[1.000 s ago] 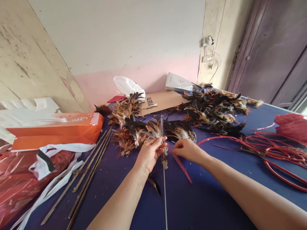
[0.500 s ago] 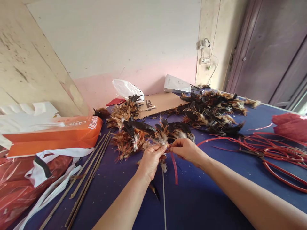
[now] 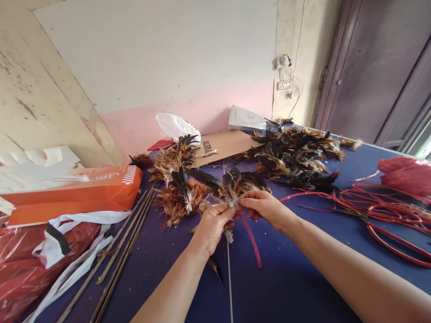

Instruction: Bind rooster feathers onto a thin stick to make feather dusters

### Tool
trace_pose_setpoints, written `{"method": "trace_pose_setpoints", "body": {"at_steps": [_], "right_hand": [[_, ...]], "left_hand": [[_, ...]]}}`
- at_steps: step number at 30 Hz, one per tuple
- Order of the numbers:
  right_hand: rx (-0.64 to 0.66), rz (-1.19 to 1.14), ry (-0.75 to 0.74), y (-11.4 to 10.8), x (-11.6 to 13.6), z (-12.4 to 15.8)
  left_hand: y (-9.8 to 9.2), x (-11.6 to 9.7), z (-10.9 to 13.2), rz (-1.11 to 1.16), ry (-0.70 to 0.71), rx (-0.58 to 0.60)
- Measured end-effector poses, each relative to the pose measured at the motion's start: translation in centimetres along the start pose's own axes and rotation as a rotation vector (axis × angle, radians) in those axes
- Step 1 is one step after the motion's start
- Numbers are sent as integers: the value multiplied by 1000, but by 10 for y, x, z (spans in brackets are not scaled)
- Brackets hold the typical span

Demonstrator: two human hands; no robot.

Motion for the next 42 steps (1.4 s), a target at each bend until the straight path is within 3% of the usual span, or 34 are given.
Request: {"method": "trace_pose_setpoints", "body": {"at_steps": [3, 11, 23, 26, 29, 32, 35, 42], "right_hand": [[41, -23, 9, -1, -1, -1], [20, -131, 92, -7, -3, -3], [-44, 108, -19, -5, -7, -5], [-2, -48, 33, -5, -8, -5], [32, -363, 71, -10, -6, -6], [20, -604, 74, -23, 0, -9], [-44, -698, 45, -46, 7, -11], [-261, -984, -202, -120, 14, -9]], "left_hand": [[1, 1, 1, -42, -7, 36], [-5, 7, -4, 91, -48, -31], [-1, 6, -2, 9, -13, -46], [-3, 7, -3, 51, -12, -62], [-5, 7, -4, 68, -9, -66], [-7, 5, -4, 50, -30, -39], [-9, 4, -3, -12, -88, 17], [-10, 2, 0, -300, -151, 177]]}}
Point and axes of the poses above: each hand's wrist, its own z-axis away from the middle knuckle, its own y-axis out of the palm, x = y × z, the point moved 2 cm from there along -z, towards the middle knuckle, and after that the axes turned 6 degrees about y, right-handed, at the moved point
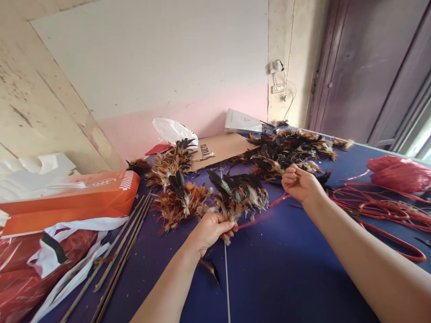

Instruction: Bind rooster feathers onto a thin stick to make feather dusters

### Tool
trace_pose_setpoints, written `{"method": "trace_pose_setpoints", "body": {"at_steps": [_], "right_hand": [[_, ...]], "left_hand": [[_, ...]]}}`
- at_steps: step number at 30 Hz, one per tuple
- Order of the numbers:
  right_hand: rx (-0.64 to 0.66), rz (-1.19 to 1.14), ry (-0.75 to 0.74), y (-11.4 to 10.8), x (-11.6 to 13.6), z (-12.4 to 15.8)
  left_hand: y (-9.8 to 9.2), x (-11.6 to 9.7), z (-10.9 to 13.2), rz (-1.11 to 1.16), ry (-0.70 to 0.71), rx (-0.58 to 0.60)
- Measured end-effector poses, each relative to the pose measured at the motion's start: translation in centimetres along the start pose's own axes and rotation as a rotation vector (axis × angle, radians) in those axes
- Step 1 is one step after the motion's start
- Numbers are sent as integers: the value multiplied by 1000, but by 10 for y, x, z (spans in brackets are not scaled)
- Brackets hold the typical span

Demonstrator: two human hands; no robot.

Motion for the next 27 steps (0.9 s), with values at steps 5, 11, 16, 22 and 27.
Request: {"method": "trace_pose_setpoints", "body": {"at_steps": [5, 11, 16, 22, 27], "right_hand": [[-34, -86, -131, -16, 28, -2], [231, 491, 166, 21, -14, 16], [495, 767, 426, 49, -65, 42], [526, 838, 458, 57, -80, 53], [523, 860, 433, 59, -84, 55]], "left_hand": [[-2, -3, 0, -227, -1, -71], [-10, -10, -1, -180, 173, -237], [-2, -12, 1, 268, 144, -155], [12, -9, 1, 524, 131, -134], [10, -8, -1, 549, 183, -161]]}}
Point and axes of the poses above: each hand's wrist, its own z-axis away from the middle knuckle, its own y-axis out of the palm, x = y × z, the point moved 2 cm from there along -z, towards the middle knuckle, and after that the axes turned 6 degrees about y, right-handed, at the moved point
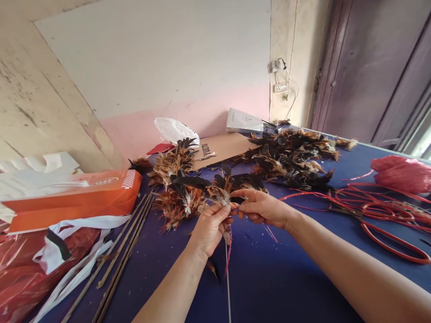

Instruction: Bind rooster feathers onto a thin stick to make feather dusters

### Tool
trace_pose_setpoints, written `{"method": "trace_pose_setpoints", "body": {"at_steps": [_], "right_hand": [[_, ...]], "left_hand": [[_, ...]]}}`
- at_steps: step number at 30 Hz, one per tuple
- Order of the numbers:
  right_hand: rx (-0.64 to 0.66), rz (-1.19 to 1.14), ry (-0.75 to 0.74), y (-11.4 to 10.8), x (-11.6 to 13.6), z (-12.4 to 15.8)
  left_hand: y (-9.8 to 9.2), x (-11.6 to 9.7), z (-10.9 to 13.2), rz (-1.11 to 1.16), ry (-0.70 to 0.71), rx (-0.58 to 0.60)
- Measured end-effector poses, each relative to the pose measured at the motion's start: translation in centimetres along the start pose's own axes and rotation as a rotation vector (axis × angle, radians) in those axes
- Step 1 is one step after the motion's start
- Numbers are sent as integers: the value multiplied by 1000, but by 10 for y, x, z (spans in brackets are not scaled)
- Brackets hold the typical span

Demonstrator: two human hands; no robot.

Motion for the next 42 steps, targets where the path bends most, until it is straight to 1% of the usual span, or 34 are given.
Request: {"method": "trace_pose_setpoints", "body": {"at_steps": [5, 8, 11, 13, 15, 17, 21, 23, 24, 27, 30, 34, 37, 42], "right_hand": [[-9, -29, -13, 3, -5, -4], [-11, -31, -11, 3, -7, -5], [-3, 30, 20, -1, -7, -4], [-18, 129, 67, -5, -6, -3], [-93, 236, 94, -12, -5, -3], [-212, 312, 81, -18, -4, -3], [-451, 515, -22, -26, -2, -4], [-498, 641, -63, -25, -2, -5], [-487, 683, -76, -24, -1, -6], [-398, 745, -107, -18, -1, -6], [-366, 811, -140, -11, 1, -5], [-374, 883, -193, -6, 2, -2], [-380, 889, -205, -5, 2, -2], [-351, 898, -176, -8, 3, -1]], "left_hand": [[1, -1, 0, 23, 32, -1], [2, 0, 0, 45, 24, 7], [-1, -1, -1, 50, 17, -12], [-4, -2, -3, 43, 27, -40], [-7, -3, -4, 24, 40, -71], [-9, -3, -5, -18, 45, -99], [-10, -6, -4, -130, 75, -146], [-8, -8, -3, -166, 98, -136], [-7, -9, -2, -180, 100, -116], [-4, -8, -1, -219, 71, -30], [-2, -3, 0, -255, 8, 21], [-1, 3, 0, -296, -70, 1], [-1, 5, 0, -330, -81, -36], [-2, 4, -1, -349, -84, -104]]}}
Point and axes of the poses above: each hand's wrist, its own z-axis away from the middle knuckle, its own y-axis out of the palm, x = y × z, the point moved 2 cm from there along -z, towards the middle knuckle, and after that the axes turned 6 degrees about y, right-handed, at the moved point
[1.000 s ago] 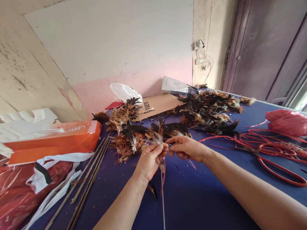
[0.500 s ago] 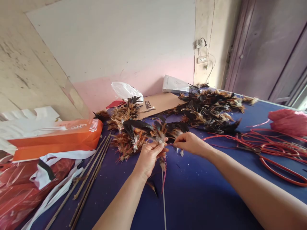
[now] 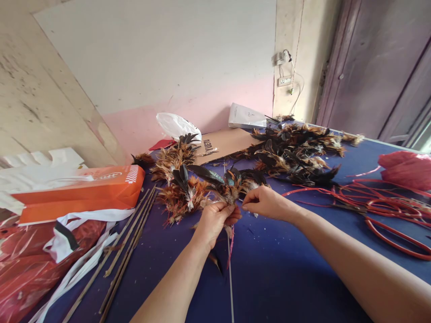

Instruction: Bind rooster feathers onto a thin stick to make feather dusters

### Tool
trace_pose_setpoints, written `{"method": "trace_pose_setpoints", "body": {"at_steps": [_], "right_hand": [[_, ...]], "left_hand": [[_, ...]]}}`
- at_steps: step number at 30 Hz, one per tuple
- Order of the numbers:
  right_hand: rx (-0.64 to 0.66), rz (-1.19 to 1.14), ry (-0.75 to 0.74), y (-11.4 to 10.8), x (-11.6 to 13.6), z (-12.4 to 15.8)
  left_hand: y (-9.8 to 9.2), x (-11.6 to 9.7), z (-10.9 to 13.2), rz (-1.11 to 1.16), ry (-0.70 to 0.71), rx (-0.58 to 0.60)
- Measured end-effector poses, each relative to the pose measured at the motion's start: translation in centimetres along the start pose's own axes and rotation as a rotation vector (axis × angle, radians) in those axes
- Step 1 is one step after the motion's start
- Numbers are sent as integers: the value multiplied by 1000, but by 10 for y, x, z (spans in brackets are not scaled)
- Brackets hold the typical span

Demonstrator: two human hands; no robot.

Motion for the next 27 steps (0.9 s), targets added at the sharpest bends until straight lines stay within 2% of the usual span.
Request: {"method": "trace_pose_setpoints", "body": {"at_steps": [6, 16, 24, 27], "right_hand": [[12, 22, -12, -2, 1, 1], [-51, 60, -42, 3, 7, 5], [-45, 65, -28, -1, 5, 3], [-49, 80, -38, -2, 6, 3]], "left_hand": [[-2, -5, 2, -39, -18, -15], [2, -1, 5, 60, -97, 99], [-1, -3, 1, -5, -61, -42], [-2, -4, 0, -43, -11, -62]]}}
Point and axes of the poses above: each hand's wrist, its own z-axis away from the middle knuckle, its own y-axis out of the palm, x = y × z, the point moved 2 cm from there along -z, towards the middle knuckle, and after that the axes turned 6 degrees about y, right-handed, at the moved point
